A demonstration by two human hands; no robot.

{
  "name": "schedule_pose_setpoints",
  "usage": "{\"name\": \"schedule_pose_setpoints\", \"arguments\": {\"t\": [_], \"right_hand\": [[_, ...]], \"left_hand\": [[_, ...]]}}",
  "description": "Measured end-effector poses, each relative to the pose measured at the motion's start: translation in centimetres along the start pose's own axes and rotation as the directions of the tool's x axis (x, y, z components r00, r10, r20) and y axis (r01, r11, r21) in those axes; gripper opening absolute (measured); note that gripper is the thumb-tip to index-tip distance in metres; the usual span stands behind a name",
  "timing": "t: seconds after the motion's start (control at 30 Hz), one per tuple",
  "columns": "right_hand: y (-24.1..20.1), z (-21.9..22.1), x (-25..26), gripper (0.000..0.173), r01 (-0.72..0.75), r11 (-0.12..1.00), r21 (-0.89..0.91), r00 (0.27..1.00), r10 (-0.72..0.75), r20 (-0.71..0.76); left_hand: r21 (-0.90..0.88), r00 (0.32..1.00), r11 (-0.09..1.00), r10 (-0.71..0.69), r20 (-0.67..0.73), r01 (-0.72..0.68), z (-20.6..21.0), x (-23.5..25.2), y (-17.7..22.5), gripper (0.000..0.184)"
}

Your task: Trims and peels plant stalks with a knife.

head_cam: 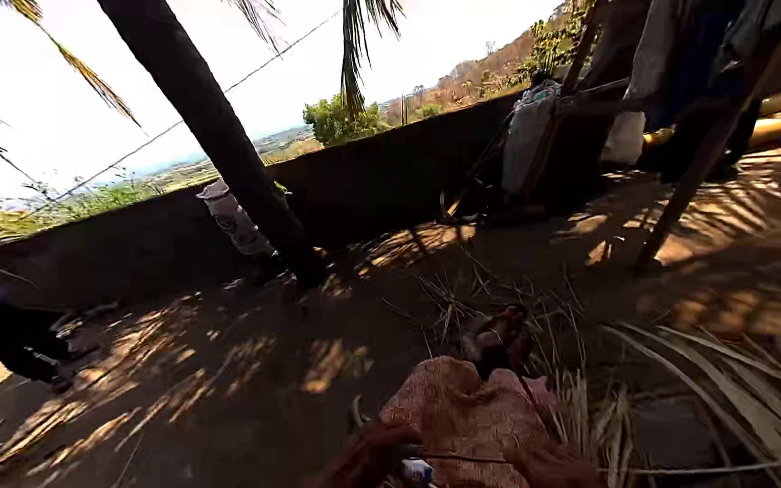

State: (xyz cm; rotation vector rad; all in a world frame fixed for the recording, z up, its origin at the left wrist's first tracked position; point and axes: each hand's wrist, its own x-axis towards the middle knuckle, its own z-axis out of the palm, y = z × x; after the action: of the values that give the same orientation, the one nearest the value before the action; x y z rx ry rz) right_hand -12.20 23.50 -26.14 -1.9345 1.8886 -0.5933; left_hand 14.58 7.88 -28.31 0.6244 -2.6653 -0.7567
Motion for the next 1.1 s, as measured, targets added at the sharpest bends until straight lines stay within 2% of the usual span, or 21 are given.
{"name": "schedule_pose_setpoints", "arguments": {"t": [0.07, 0.17, 0.27, 0.37, 0.43, 0.6, 0.73, 0.93, 1.03, 1.1], "right_hand": [[3.1, 2.0, -1.0, 0.023, 0.042, 0.996, -0.082, 0.969, -0.061, -0.241], [3.7, 1.8, -2.4, 0.023, 0.039, 0.996, -0.081, 0.959, -0.06, -0.278], [3.7, 1.6, -2.6, 0.023, 0.061, 0.998, -0.029, 0.98, -0.066, -0.186], [3.7, 2.1, -1.8, 0.023, 0.117, 0.991, 0.059, 0.991, -0.112, -0.079], [4.0, 2.5, -1.2, 0.024, 0.119, 0.982, 0.149, 0.993, -0.114, -0.038], [3.7, 1.0, 1.3, 0.025, 0.128, 0.96, 0.249, 0.985, -0.153, 0.081], [2.8, 0.4, 3.6, 0.023, 0.147, 0.967, 0.206, 0.971, -0.181, 0.157], [1.2, 0.5, 5.5, 0.024, 0.15, 0.983, 0.108, 0.958, -0.172, 0.229], [-0.4, 1.2, 6.1, 0.021, 0.167, 0.985, -0.036, 0.981, -0.163, 0.11], [-2.0, 1.9, 5.9, 0.021, 0.127, 0.986, -0.109, 0.988, -0.136, -0.076]], "left_hand": [[-0.053, 1.0, 0.999, -0.005, 0.021, 0.006, -0.7, 0.1, 0.0, 0.025], [-0.155, 0.995, 0.984, -0.075, 0.068, 0.085, -2.2, -0.7, -0.3, 0.028], [-0.224, 0.981, 0.966, -0.094, 0.167, 0.131, -2.4, -1.7, 0.0, 0.024], [-0.225, 0.984, 0.97, -0.053, 0.169, 0.091, -1.9, -2.0, -0.4, 0.023], [-0.275, 0.982, 0.954, -0.069, 0.178, 0.117, -1.7, -2.2, -1.2, 0.023], [-0.493, 0.945, 0.841, -0.062, 0.321, 0.223, -0.6, -3.0, -2.9, 0.023], [-0.626, 0.941, 0.736, -0.044, 0.335, 0.257, 0.9, -2.6, -3.3, 0.021], [-0.704, 0.959, 0.669, -0.049, 0.278, 0.238, 1.9, -3.0, -4.0, 0.02], [-0.709, 0.957, 0.651, -0.103, 0.272, 0.272, 2.3, -3.0, -3.7, 0.019], [-0.722, 0.95, 0.619, -0.16, 0.27, 0.309, 2.5, -3.5, -3.7, 0.021]]}}
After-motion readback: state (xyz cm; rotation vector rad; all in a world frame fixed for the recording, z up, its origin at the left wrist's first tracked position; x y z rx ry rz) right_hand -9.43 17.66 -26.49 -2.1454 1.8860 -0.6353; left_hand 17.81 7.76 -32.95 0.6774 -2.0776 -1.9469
